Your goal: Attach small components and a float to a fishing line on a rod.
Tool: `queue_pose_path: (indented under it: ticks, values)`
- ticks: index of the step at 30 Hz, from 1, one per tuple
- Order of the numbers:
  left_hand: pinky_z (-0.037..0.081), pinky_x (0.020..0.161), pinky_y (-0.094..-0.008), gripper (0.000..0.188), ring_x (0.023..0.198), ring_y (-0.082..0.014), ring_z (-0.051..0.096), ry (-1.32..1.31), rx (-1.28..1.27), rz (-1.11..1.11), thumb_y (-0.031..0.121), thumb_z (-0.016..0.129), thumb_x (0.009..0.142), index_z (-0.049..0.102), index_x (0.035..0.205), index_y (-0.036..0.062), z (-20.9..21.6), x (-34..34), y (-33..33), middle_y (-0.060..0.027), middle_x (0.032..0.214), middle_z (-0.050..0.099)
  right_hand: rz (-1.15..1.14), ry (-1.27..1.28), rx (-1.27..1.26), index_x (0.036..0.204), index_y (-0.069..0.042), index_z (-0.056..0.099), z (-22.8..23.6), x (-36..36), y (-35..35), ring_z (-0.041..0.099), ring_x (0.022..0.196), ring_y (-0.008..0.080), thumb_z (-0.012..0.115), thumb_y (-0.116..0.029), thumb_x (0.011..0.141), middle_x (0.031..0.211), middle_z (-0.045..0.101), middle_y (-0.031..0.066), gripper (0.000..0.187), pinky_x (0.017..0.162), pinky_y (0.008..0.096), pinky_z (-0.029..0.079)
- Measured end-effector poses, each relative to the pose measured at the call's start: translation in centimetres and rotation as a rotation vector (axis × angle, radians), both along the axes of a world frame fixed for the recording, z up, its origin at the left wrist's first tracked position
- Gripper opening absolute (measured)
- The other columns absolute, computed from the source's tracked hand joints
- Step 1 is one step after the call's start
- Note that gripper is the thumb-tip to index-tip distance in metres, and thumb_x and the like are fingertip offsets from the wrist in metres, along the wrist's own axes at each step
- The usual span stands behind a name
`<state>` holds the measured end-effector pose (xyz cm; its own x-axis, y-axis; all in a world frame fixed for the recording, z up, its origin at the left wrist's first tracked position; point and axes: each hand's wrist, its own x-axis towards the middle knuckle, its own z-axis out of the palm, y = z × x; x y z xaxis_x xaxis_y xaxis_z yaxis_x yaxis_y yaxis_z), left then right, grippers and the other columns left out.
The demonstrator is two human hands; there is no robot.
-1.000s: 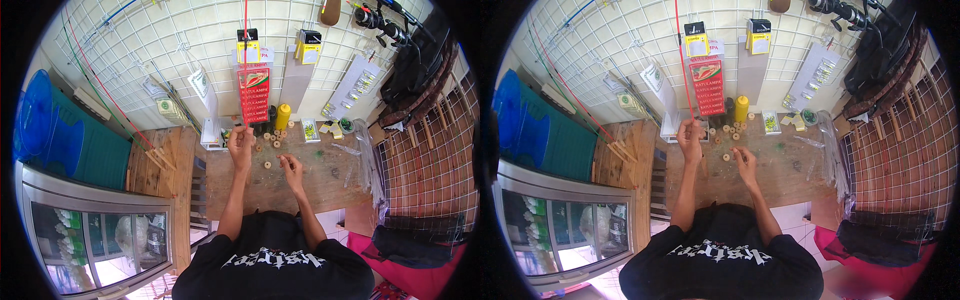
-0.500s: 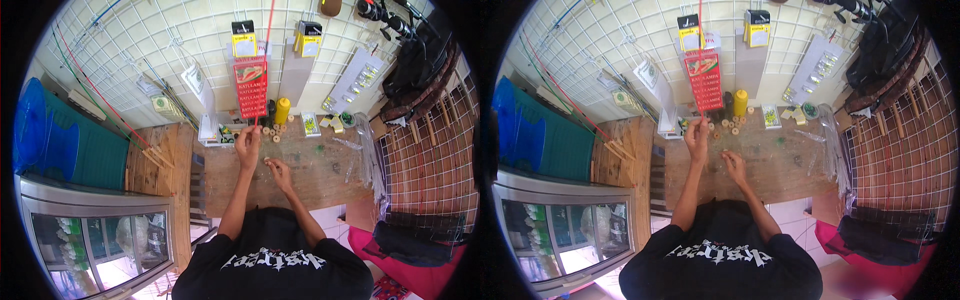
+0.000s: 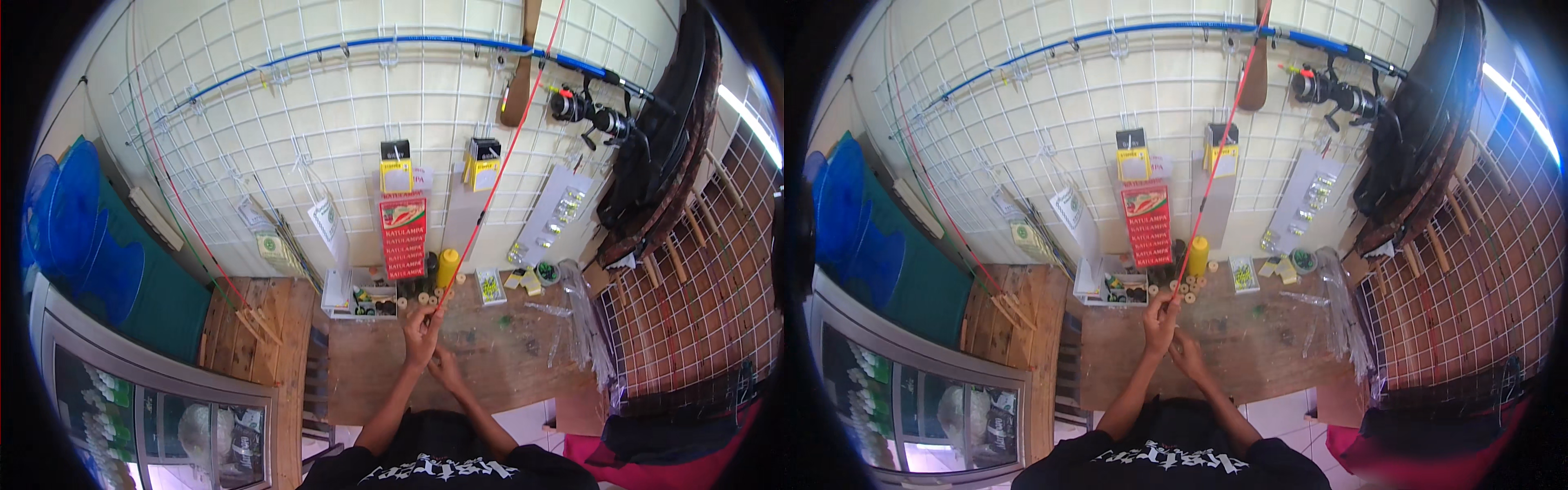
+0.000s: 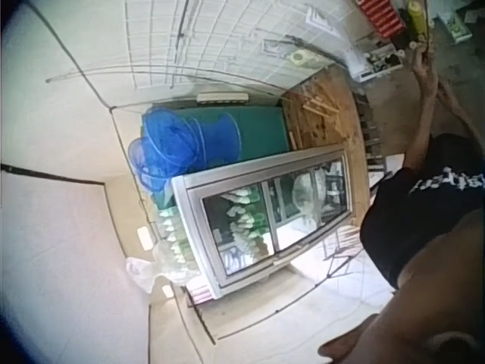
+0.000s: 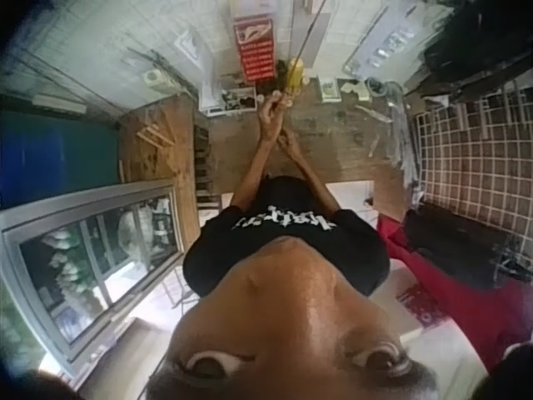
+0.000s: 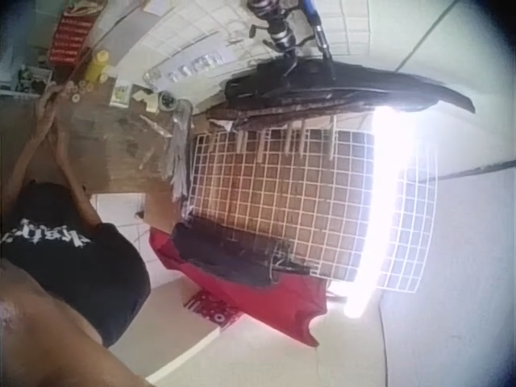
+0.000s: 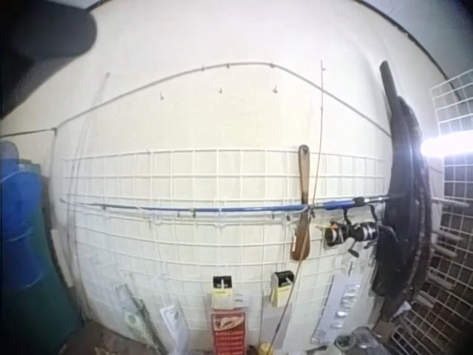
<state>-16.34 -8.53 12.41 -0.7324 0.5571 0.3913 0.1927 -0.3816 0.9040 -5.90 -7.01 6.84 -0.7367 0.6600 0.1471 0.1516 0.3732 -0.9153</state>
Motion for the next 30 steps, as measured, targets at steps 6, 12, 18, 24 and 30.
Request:
queue_pose_path:
  ticks: [6, 12, 18, 24, 30]
  values:
    - [0.042, 0.065, -0.0212, 0.011, 0.072, -0.0058, 0.053, -0.059, 0.030, -0.055, 0.007, 0.062, 0.089, 0.065, 0.094, -0.0025, 1.4, 1.0, -1.4, -0.0010, 0.080, 0.060, 0.035, -0.069, 0.100, 0.111, 0.002, 0.056, 0.8, -0.1, 0.3, 0.058, 0.098, 0.0416, 0.057, -0.001, 0.083, 0.095, 0.062, 0.0270, 0.028, 0.074, 0.0441, 0.050]
    - [0.046, 0.071, -0.0235, 0.013, 0.077, -0.0088, 0.059, 0.268, -0.094, 0.016, 0.008, 0.063, 0.088, 0.068, 0.096, -0.0022, 3.0, -0.2, -2.9, -0.0068, 0.085, 0.066, 0.020, -0.014, 0.086, 0.109, 0.000, 0.056, 2.0, -0.4, -0.2, 0.058, 0.096, 0.0430, 0.054, -0.001, 0.086, 0.091, 0.061, 0.0283, 0.023, 0.069, 0.0469, 0.049]
    - [0.050, 0.068, -0.0242, 0.015, 0.076, -0.0109, 0.064, 0.194, -0.162, 0.030, 0.007, 0.064, 0.087, 0.067, 0.098, -0.0024, 4.5, -2.0, -3.0, -0.0076, 0.088, 0.068, 0.054, -0.037, 0.077, 0.109, 0.001, 0.057, 1.7, -2.3, 0.8, 0.060, 0.095, 0.0424, 0.052, -0.003, 0.088, 0.091, 0.063, 0.0270, 0.022, 0.072, 0.0449, 0.049]
    - [0.053, 0.062, -0.0238, 0.016, 0.073, -0.0094, 0.065, 0.209, -0.217, 0.105, 0.010, 0.064, 0.088, 0.067, 0.099, -0.0010, 3.7, -5.1, -2.3, -0.0059, 0.084, 0.069, 0.052, 0.018, 0.137, 0.107, 0.002, 0.059, 2.5, -3.9, 1.6, 0.063, 0.093, 0.0401, 0.049, -0.007, 0.090, 0.090, 0.064, 0.0262, 0.022, 0.072, 0.0431, 0.049]
    - [0.052, 0.060, -0.0233, 0.018, 0.074, -0.0088, 0.066, 0.199, -0.271, 0.068, 0.012, 0.064, 0.088, 0.067, 0.100, -0.0008, 3.8, -5.8, -1.3, -0.0049, 0.083, 0.070, 0.023, -0.031, 0.152, 0.107, 0.001, 0.059, 1.9, -4.2, 2.3, 0.064, 0.092, 0.0391, 0.051, -0.007, 0.091, 0.091, 0.065, 0.0254, 0.020, 0.072, 0.0434, 0.050]
